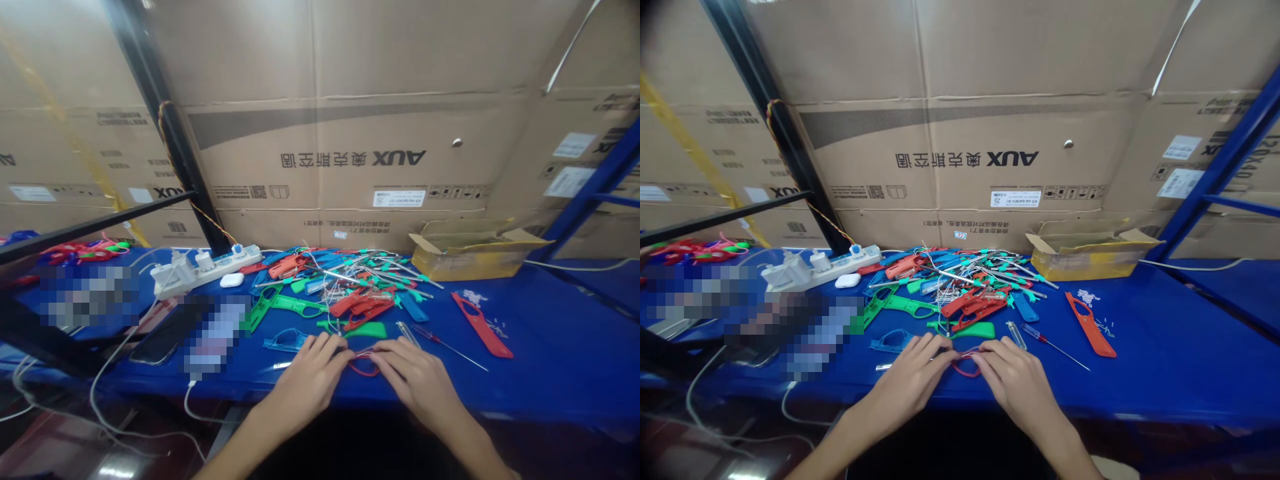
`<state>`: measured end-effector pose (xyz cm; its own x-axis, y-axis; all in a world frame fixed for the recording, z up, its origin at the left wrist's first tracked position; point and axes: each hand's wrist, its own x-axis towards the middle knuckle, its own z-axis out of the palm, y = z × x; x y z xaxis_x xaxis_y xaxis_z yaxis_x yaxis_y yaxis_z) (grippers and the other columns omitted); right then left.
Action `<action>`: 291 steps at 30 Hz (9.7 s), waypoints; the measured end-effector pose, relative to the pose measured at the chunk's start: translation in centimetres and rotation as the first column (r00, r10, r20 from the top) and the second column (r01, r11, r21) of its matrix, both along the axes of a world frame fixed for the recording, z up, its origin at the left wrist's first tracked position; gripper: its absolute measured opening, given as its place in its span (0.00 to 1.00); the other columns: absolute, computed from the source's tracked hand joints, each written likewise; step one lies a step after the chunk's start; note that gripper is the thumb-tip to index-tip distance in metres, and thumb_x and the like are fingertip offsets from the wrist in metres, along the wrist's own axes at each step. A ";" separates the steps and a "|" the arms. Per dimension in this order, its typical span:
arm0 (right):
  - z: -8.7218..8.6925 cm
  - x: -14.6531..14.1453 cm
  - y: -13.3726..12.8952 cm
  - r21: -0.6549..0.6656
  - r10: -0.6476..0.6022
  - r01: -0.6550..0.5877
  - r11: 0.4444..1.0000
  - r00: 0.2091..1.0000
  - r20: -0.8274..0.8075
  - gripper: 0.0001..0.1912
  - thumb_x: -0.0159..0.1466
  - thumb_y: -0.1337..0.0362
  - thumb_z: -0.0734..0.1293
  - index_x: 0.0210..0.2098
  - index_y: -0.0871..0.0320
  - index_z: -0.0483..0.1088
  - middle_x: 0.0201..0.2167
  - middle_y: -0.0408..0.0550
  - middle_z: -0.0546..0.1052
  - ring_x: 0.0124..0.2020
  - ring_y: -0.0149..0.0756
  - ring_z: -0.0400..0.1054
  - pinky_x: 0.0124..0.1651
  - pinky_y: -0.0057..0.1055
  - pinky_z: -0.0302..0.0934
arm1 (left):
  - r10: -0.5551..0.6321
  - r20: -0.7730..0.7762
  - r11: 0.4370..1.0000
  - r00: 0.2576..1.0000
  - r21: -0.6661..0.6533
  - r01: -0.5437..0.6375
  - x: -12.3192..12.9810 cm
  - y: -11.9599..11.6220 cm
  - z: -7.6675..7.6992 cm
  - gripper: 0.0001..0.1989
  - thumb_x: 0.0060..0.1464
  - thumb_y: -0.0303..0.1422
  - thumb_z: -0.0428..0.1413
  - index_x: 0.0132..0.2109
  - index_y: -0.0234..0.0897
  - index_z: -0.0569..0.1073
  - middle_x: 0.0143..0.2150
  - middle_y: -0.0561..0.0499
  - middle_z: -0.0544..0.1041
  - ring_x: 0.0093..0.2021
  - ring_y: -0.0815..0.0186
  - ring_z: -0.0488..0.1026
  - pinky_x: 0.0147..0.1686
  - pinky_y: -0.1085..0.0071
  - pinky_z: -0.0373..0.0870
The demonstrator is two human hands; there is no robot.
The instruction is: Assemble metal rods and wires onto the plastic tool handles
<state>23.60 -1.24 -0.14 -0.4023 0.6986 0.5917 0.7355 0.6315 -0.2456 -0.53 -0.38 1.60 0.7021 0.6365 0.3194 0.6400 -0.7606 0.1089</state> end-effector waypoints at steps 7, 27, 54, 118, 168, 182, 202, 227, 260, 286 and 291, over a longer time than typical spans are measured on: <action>0.6 0.4 -0.1 -0.176 0.008 -0.028 0.984 0.993 -0.114 0.16 0.76 0.62 0.58 0.40 0.52 0.77 0.41 0.44 0.83 0.42 0.37 0.77 0.49 0.34 0.68 | -0.009 0.062 0.999 0.998 -0.048 0.012 -0.2 0.1 0.0 0.17 0.69 0.22 0.49 0.60 0.40 0.70 0.53 0.45 0.73 0.51 0.55 0.70 0.50 0.56 0.69; 0.7 0.5 -0.2 -0.229 0.051 -0.046 0.972 0.999 0.018 0.15 0.76 0.59 0.60 0.49 0.47 0.79 0.48 0.44 0.80 0.45 0.40 0.75 0.50 0.38 0.68 | -0.024 0.106 0.995 0.994 -0.097 0.035 -0.3 0.2 0.0 0.20 0.69 0.22 0.50 0.63 0.43 0.70 0.53 0.46 0.73 0.50 0.56 0.70 0.50 0.56 0.70; 0.4 0.3 -0.2 -0.238 0.016 -0.004 0.971 0.999 0.046 0.14 0.76 0.58 0.59 0.49 0.48 0.78 0.51 0.48 0.77 0.46 0.38 0.76 0.46 0.33 0.70 | 0.072 0.165 0.995 0.984 -0.083 -0.058 -0.3 0.0 -0.6 0.14 0.72 0.29 0.50 0.62 0.42 0.66 0.55 0.47 0.75 0.53 0.55 0.72 0.54 0.54 0.70; 1.9 1.5 0.2 -0.322 -0.169 -0.068 0.944 0.739 -0.653 0.23 0.70 0.49 0.65 0.26 0.56 0.80 0.32 0.49 0.81 0.24 0.33 0.69 0.29 0.29 0.67 | 0.151 0.286 0.988 0.946 -0.069 -0.137 -0.4 0.4 -0.9 0.09 0.70 0.34 0.55 0.55 0.41 0.71 0.54 0.46 0.76 0.55 0.54 0.70 0.52 0.54 0.68; 0.5 7.7 1.3 -0.577 -0.361 0.174 0.798 0.905 -0.226 0.27 0.70 0.40 0.59 0.42 0.53 0.79 0.27 0.44 0.78 0.32 0.40 0.72 0.36 0.29 0.62 | 0.068 0.275 0.998 0.959 -0.022 -0.065 -0.4 0.6 -1.3 0.11 0.71 0.35 0.52 0.58 0.41 0.70 0.61 0.45 0.75 0.67 0.52 0.66 0.62 0.48 0.70; 0.7 7.7 1.1 -0.559 -0.346 0.172 0.811 0.912 -0.221 0.27 0.70 0.41 0.59 0.41 0.54 0.80 0.27 0.45 0.79 0.32 0.40 0.73 0.36 0.29 0.63 | 0.059 0.286 0.998 0.957 -0.008 -0.059 -0.4 0.7 -1.0 0.12 0.72 0.36 0.51 0.58 0.41 0.70 0.61 0.44 0.76 0.64 0.53 0.70 0.61 0.49 0.72; 0.7 7.7 1.1 -0.545 -0.346 0.176 0.820 0.911 -0.226 0.25 0.70 0.43 0.60 0.41 0.54 0.80 0.26 0.44 0.79 0.31 0.39 0.73 0.35 0.28 0.63 | 0.063 0.279 0.998 0.958 0.006 -0.068 -0.4 0.7 -1.2 0.12 0.71 0.35 0.52 0.58 0.41 0.71 0.60 0.44 0.76 0.63 0.53 0.71 0.60 0.50 0.73; 0.7 7.6 1.2 -0.543 -0.343 0.165 0.823 0.907 -0.245 0.25 0.70 0.43 0.61 0.39 0.55 0.80 0.26 0.45 0.79 0.30 0.39 0.72 0.34 0.28 0.64 | 0.061 0.283 0.998 0.957 0.016 -0.068 -0.5 0.7 -1.3 0.12 0.71 0.35 0.52 0.58 0.41 0.72 0.61 0.43 0.76 0.63 0.53 0.71 0.60 0.50 0.73; 0.4 7.8 1.2 -0.575 -0.350 0.163 0.802 0.908 -0.231 0.26 0.69 0.41 0.59 0.40 0.54 0.79 0.27 0.44 0.78 0.32 0.40 0.72 0.36 0.29 0.61 | 0.083 0.078 0.995 0.994 0.052 -0.087 5.0 19.1 5.3 0.06 0.69 0.29 0.55 0.46 0.33 0.76 0.46 0.45 0.78 0.50 0.57 0.76 0.54 0.55 0.71; 0.6 7.6 1.1 -0.581 -0.334 0.137 0.802 0.909 -0.248 0.25 0.70 0.42 0.59 0.40 0.54 0.79 0.28 0.44 0.79 0.33 0.39 0.73 0.38 0.28 0.62 | -0.419 -0.188 0.889 0.888 0.116 0.443 10.4 15.7 3.7 0.15 0.69 0.41 0.57 0.55 0.38 0.76 0.56 0.45 0.78 0.58 0.60 0.72 0.57 0.67 0.65; 0.5 7.7 1.2 -0.577 -0.347 0.156 0.802 0.907 -0.238 0.25 0.70 0.43 0.60 0.40 0.54 0.79 0.27 0.44 0.79 0.32 0.39 0.73 0.36 0.28 0.62 | -0.333 -0.273 0.906 0.903 0.175 0.387 13.1 14.5 2.5 0.08 0.65 0.27 0.58 0.50 0.33 0.78 0.52 0.41 0.78 0.56 0.53 0.73 0.54 0.60 0.66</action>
